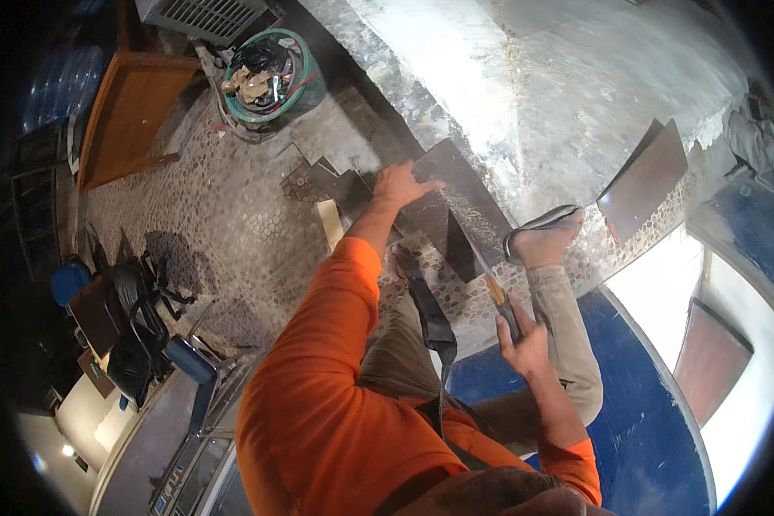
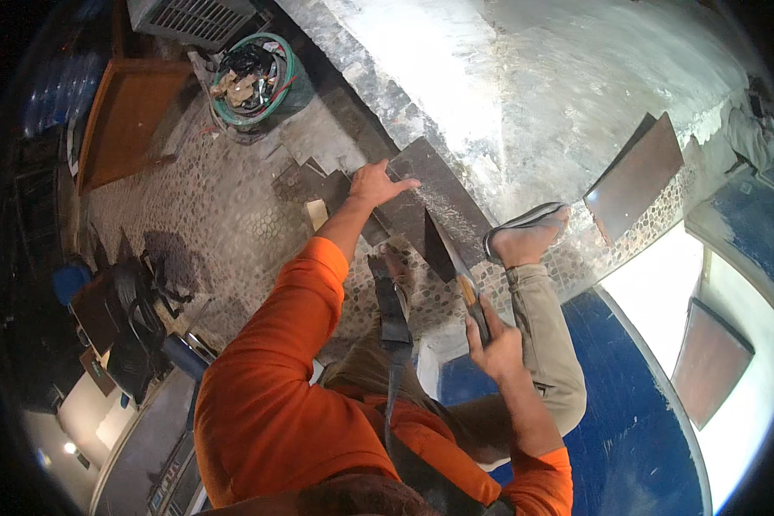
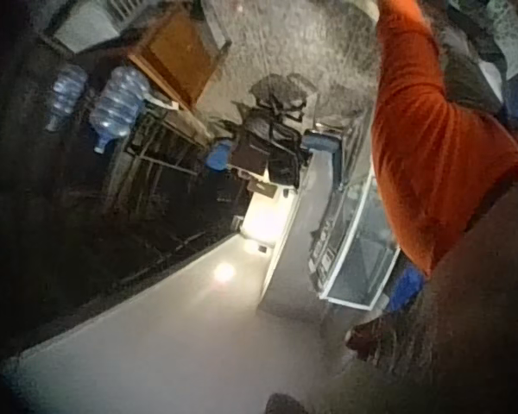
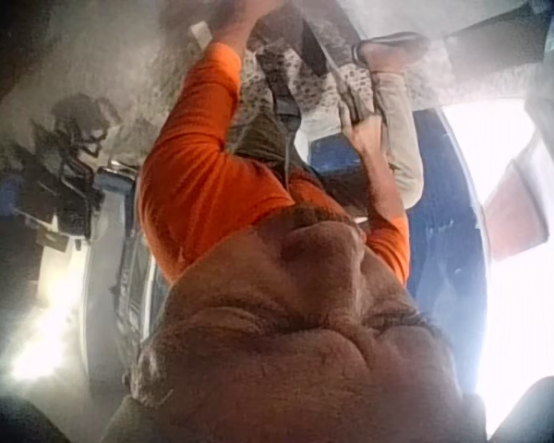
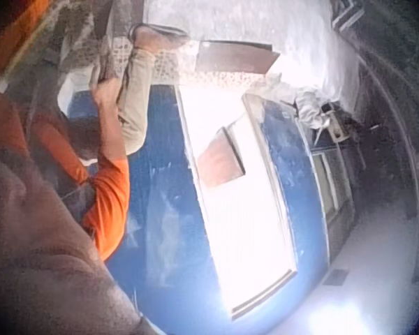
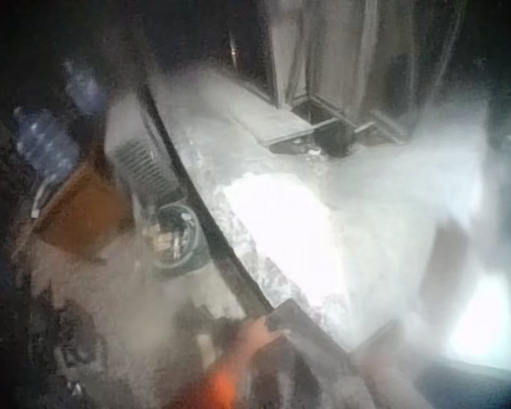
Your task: The person uses a hand saw to cut a rectangular piece of wood placed on a tiled floor. They hold the wood steady with their left hand and saw with their right hand, producing sawdust as they work.
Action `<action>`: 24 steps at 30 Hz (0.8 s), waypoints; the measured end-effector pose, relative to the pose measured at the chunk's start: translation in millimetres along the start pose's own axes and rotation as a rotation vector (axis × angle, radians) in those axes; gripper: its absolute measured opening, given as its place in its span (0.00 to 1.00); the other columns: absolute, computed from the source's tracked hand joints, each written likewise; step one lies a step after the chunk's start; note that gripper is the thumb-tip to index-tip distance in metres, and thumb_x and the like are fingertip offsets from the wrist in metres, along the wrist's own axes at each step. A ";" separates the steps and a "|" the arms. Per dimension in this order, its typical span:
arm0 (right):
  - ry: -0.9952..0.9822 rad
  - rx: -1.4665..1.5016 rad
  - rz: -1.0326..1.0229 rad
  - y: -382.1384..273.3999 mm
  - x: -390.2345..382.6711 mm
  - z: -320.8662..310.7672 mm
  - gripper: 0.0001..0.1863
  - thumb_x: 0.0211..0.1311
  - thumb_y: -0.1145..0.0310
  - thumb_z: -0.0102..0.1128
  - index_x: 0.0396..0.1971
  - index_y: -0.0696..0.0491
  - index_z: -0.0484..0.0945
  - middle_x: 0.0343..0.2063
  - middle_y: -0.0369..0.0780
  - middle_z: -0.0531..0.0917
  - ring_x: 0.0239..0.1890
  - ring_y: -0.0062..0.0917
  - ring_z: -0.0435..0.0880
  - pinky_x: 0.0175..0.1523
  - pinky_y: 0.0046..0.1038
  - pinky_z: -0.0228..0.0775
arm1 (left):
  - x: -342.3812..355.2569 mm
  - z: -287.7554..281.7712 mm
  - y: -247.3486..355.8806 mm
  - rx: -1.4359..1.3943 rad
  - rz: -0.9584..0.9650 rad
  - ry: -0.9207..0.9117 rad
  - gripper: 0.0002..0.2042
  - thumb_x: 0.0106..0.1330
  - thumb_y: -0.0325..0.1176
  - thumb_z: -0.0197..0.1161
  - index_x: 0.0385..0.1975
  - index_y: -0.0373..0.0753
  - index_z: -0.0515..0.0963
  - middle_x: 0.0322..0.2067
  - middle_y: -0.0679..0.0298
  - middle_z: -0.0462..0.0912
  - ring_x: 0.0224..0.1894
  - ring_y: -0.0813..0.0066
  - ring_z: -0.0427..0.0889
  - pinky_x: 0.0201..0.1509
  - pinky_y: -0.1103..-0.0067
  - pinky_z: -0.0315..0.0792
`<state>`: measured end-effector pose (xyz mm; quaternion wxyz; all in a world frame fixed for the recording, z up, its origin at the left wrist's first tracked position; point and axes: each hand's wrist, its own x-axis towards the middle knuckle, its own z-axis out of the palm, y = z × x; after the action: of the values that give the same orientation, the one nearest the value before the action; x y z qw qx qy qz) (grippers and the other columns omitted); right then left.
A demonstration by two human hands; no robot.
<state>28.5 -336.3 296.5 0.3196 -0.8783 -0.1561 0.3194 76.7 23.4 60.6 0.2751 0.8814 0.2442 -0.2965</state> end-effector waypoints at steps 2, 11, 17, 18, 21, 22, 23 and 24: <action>-0.123 0.008 0.181 -24.6 -16.3 -30.7 0.27 0.68 0.66 0.64 0.63 0.63 0.74 0.38 0.57 0.87 0.43 0.39 0.90 0.50 0.32 0.79 | 0.4 -5.9 -10.5 0.019 -0.011 0.052 0.61 0.49 0.82 0.61 0.66 0.25 0.70 0.54 0.36 0.81 0.60 0.44 0.80 0.65 0.58 0.73; -0.112 -0.022 0.153 18.9 -19.3 -16.8 0.26 0.66 0.65 0.65 0.62 0.60 0.76 0.37 0.58 0.87 0.41 0.49 0.90 0.46 0.38 0.81 | 10.6 2.7 4.1 0.034 -0.051 -0.013 0.61 0.49 0.82 0.61 0.65 0.24 0.69 0.54 0.35 0.81 0.59 0.42 0.81 0.63 0.59 0.76; -0.010 0.107 0.091 48.8 20.1 37.7 0.26 0.67 0.63 0.65 0.61 0.59 0.77 0.31 0.57 0.86 0.33 0.50 0.89 0.37 0.39 0.81 | 8.5 2.7 6.4 0.040 -0.025 0.030 0.60 0.50 0.82 0.61 0.65 0.25 0.70 0.54 0.35 0.80 0.59 0.43 0.81 0.62 0.58 0.76; 0.094 0.058 -0.088 46.2 6.9 36.9 0.27 0.69 0.63 0.63 0.63 0.61 0.74 0.31 0.57 0.86 0.31 0.43 0.89 0.40 0.35 0.79 | 9.5 1.0 9.4 0.036 -0.021 0.026 0.60 0.50 0.81 0.61 0.65 0.25 0.70 0.55 0.35 0.80 0.59 0.44 0.81 0.63 0.58 0.75; -0.106 -0.095 0.124 -11.3 -7.0 -15.6 0.27 0.69 0.65 0.62 0.63 0.62 0.74 0.34 0.56 0.87 0.36 0.41 0.91 0.45 0.35 0.80 | 5.0 -1.0 8.1 0.051 -0.076 -0.022 0.60 0.50 0.81 0.61 0.65 0.25 0.70 0.54 0.37 0.81 0.59 0.44 0.81 0.62 0.58 0.76; -0.131 -0.038 0.247 -18.9 -21.2 -34.6 0.27 0.67 0.64 0.64 0.63 0.61 0.75 0.37 0.58 0.87 0.38 0.45 0.90 0.45 0.36 0.81 | 7.7 -3.1 3.8 0.072 -0.069 0.003 0.59 0.50 0.82 0.61 0.65 0.26 0.71 0.53 0.37 0.82 0.58 0.44 0.82 0.62 0.59 0.76; -0.166 0.019 0.376 -19.5 -47.7 -56.7 0.27 0.66 0.64 0.66 0.62 0.59 0.76 0.40 0.60 0.86 0.41 0.50 0.89 0.46 0.38 0.82 | 5.9 -2.0 0.4 0.093 -0.068 0.018 0.59 0.50 0.82 0.61 0.65 0.26 0.71 0.52 0.37 0.82 0.58 0.44 0.82 0.61 0.59 0.77; -0.132 0.040 0.337 -27.7 -71.5 -81.0 0.27 0.66 0.64 0.65 0.62 0.59 0.76 0.40 0.59 0.86 0.41 0.50 0.89 0.47 0.38 0.82 | 6.1 1.1 0.8 0.095 -0.063 0.031 0.59 0.49 0.82 0.61 0.64 0.26 0.71 0.51 0.38 0.83 0.57 0.44 0.82 0.61 0.60 0.77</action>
<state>26.6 -387.2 395.7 0.2680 -0.8627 -0.0210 0.4285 81.1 23.8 56.1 0.2196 0.8899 0.2614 -0.3027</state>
